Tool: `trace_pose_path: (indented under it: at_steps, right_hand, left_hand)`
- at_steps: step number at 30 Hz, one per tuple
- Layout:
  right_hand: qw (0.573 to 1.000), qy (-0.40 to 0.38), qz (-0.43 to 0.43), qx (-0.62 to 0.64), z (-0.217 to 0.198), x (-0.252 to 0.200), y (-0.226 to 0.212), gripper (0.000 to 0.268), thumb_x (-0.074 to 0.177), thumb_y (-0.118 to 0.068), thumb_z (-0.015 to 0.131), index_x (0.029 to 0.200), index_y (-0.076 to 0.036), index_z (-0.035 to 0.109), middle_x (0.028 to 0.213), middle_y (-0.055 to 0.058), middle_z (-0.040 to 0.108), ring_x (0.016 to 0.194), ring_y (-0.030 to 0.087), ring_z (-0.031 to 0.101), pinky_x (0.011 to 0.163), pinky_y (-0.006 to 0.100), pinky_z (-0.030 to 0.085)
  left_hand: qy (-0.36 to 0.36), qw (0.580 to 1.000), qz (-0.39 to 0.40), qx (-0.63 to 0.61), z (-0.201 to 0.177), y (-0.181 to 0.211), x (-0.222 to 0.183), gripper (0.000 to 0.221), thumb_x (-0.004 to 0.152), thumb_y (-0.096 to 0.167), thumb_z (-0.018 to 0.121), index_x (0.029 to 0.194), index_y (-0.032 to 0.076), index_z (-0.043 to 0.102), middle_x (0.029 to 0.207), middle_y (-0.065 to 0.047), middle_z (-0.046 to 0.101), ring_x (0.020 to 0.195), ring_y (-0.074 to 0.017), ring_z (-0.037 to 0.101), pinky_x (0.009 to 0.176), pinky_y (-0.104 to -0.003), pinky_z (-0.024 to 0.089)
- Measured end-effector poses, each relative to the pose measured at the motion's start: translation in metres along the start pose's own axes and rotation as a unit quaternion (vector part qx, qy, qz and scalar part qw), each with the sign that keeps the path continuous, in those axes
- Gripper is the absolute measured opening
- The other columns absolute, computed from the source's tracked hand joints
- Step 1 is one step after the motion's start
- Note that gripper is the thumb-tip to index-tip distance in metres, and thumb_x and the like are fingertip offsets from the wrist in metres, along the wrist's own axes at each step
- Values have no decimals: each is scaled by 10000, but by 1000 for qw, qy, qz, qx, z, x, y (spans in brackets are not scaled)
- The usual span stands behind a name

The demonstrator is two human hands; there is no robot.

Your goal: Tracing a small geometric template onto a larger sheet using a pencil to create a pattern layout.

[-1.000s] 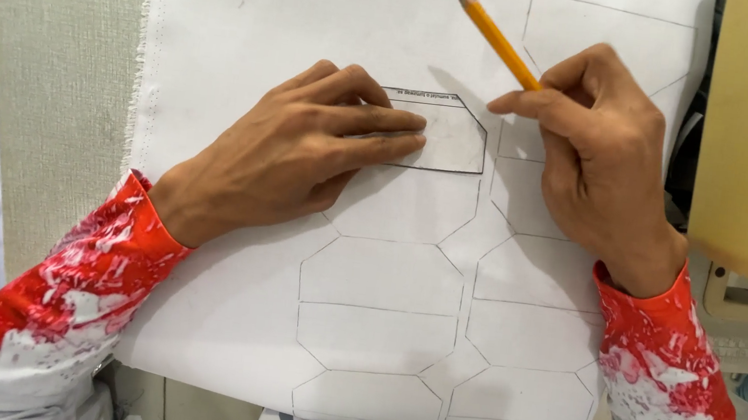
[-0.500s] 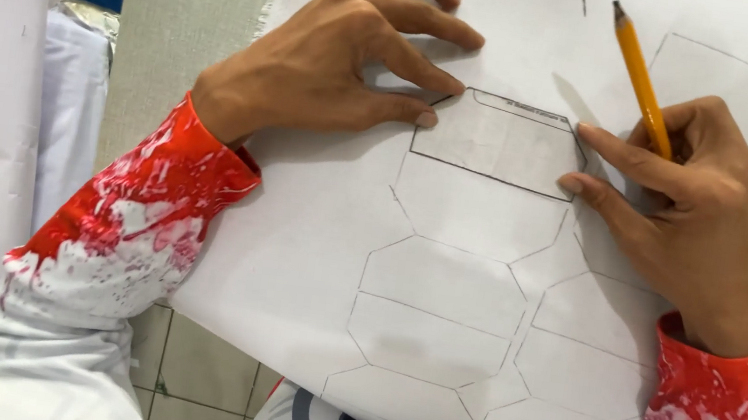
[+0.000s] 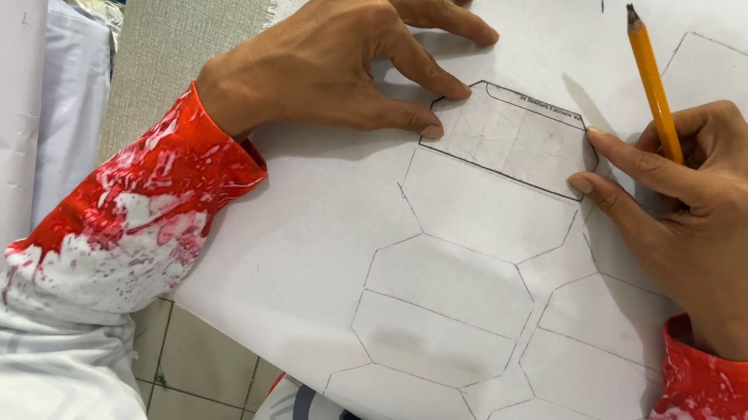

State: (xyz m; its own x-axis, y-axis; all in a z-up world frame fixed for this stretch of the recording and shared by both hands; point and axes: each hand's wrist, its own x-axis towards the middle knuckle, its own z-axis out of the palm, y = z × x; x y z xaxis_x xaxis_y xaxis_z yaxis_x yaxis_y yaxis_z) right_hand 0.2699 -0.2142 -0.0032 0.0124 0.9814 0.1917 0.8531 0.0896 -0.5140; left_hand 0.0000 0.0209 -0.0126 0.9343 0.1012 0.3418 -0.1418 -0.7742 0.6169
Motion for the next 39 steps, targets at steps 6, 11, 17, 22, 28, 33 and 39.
trace_pose_path:
  at_steps: [6,11,17,22,28,33,39]
  right_hand:
    - [1000,-4,3,7,-1,1,-4,388,942,-81,970,1280,20,808,1105,194,562,896,252,511,714,299,461]
    - [1000,-7,-3,4,-2,1,-2,386,947,-90,968,1282,17,809,1097,198,565,886,253,507,704,300,457]
    - [1000,-7,-8,-6,-2,1,-3,383,952,-105,973,1281,14,817,1099,197,580,885,251,517,724,306,471]
    - [1000,-4,-8,-2,-1,3,-3,388,942,-90,979,1275,18,812,1093,200,595,919,266,543,766,315,513]
    - [999,3,-33,15,-5,3,-1,358,950,-118,962,1242,17,807,1038,176,536,864,270,527,707,344,477]
    - [998,-9,-27,48,-4,4,-2,365,943,-69,955,1256,5,784,1054,164,523,869,257,521,693,309,479]
    - [998,-12,-23,55,-4,5,-1,358,938,-64,960,1246,-3,788,1048,160,518,868,244,504,679,291,458]
  left_hand:
    - [3,1000,8,1,-1,1,0,252,947,303,878,1112,117,842,1383,-115,668,1344,-316,467,1094,-522,324]
    - [-4,1000,-4,-10,-3,4,1,246,941,284,878,1108,108,840,1395,-120,660,1357,-318,458,1093,-528,323]
    - [-5,1000,-5,-11,-2,3,0,249,941,274,878,1119,105,835,1390,-146,667,1365,-340,479,1098,-528,326]
    - [-7,1000,-7,-22,-7,10,1,246,925,233,894,1115,88,830,1388,-171,669,1361,-352,494,1105,-542,323]
    - [-39,999,4,7,-7,12,8,262,965,218,817,1161,45,813,1403,-232,678,1348,-430,565,1092,-568,395]
    - [-20,1000,-22,7,-9,17,4,232,952,188,862,1126,41,823,1400,-233,690,1337,-408,611,1115,-516,419]
    - [-21,999,-24,4,-8,16,4,228,952,191,859,1123,45,820,1407,-234,685,1348,-423,611,1126,-527,419]
